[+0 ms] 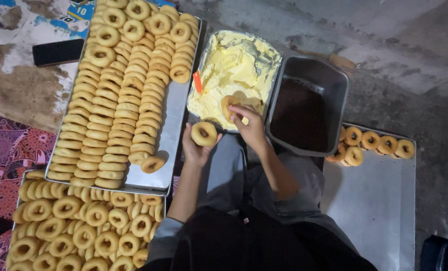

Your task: The person picks plain donuts from a tray, fills the center with a yellow cream using a small spatula, dips the filled donut into a dark liquid, and places it on a separate tray. The process is repeated for multiple donuts.

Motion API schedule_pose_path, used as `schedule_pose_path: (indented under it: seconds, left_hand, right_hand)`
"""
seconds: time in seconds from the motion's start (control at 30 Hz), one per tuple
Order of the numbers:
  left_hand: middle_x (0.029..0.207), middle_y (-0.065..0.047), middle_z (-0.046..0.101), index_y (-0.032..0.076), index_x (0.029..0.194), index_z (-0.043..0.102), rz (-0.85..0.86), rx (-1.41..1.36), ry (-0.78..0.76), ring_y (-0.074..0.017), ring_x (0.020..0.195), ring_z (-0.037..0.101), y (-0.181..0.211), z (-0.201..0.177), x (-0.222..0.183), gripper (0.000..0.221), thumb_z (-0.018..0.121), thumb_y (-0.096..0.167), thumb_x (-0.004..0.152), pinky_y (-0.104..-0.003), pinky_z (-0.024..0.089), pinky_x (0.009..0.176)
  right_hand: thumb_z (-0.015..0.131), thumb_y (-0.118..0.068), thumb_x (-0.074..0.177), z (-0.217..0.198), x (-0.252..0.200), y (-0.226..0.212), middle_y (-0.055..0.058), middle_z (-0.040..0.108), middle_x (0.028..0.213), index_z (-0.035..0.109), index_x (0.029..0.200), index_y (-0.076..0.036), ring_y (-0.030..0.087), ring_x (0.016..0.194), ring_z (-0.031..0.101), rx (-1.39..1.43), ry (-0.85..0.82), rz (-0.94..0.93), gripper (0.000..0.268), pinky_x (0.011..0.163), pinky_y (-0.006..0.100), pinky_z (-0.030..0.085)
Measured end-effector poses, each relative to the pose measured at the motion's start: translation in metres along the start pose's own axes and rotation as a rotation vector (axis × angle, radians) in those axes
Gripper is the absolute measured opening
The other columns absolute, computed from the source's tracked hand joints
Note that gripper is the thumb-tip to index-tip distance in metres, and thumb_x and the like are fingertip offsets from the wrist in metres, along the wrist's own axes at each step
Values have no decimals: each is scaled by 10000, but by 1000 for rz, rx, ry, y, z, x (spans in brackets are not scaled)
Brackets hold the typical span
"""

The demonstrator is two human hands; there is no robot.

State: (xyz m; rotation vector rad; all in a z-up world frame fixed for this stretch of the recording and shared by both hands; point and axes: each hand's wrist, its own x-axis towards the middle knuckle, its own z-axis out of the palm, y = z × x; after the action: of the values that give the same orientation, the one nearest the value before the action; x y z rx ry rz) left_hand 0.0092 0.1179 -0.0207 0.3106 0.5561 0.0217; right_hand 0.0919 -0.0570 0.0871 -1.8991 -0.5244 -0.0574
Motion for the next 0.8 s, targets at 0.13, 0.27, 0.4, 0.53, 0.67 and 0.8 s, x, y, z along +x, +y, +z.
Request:
schedule_pose_path:
  seconds: [0.13,0.27,0.4,0.53,0.67,0.8]
  left_hand:
    - [1109,-142,672,21,1212,603,42,11,-34,-300,1029,674,-10,0,4,606,442,573,1020,-543,577,917]
    - [1245,-137,663,24,1305,596,93,7,-110,-264,1160,644,-23,-13,19,516,438,443,1048,-423,507,1022]
    - [1298,-140,644,-11,1308,580,177,16,-36,-263,1236,622,-25,-25,28,451,436,326,1044,-425,496,1077]
    - [1304,-138,652,-7,1312,590,177,-48,-80,-272,1223,632,-23,-29,25,475,416,311,1004,-435,510,1050]
    - [1286,-141,640,4,1331,575,158,87,2,-262,1186,630,-30,-34,26,546,408,450,1064,-426,503,1023]
    - [1286,-156,625,-32,1350,566,243,125,-45,-275,1192,619,-36,-40,29,485,453,374,1110,-442,499,1036]
  right_hand:
    - [728,63,858,12,-25,-4,123,720,1160,748,1193,-62,268,1099,673,-141,-69,-254,359,955,352,541]
    - [737,34,833,32,-31,19,130,729,1095,777,1141,-76,300,1069,662,-159,-223,-276,330,922,376,542]
    - [687,45,901,21,9,54,123,735,1079,755,1117,-47,271,1042,687,-300,-36,-213,245,936,373,554]
    - [715,40,824,16,9,55,121,745,1052,786,1033,-58,307,1029,681,-329,-104,-233,242,937,397,536]
    - [720,18,817,39,-25,44,128,726,1070,779,1067,-49,315,1061,682,-80,-197,-321,266,982,399,519]
    - [740,-14,841,41,-9,59,120,713,1093,755,1107,-55,308,1074,670,-92,-74,-101,270,958,372,535]
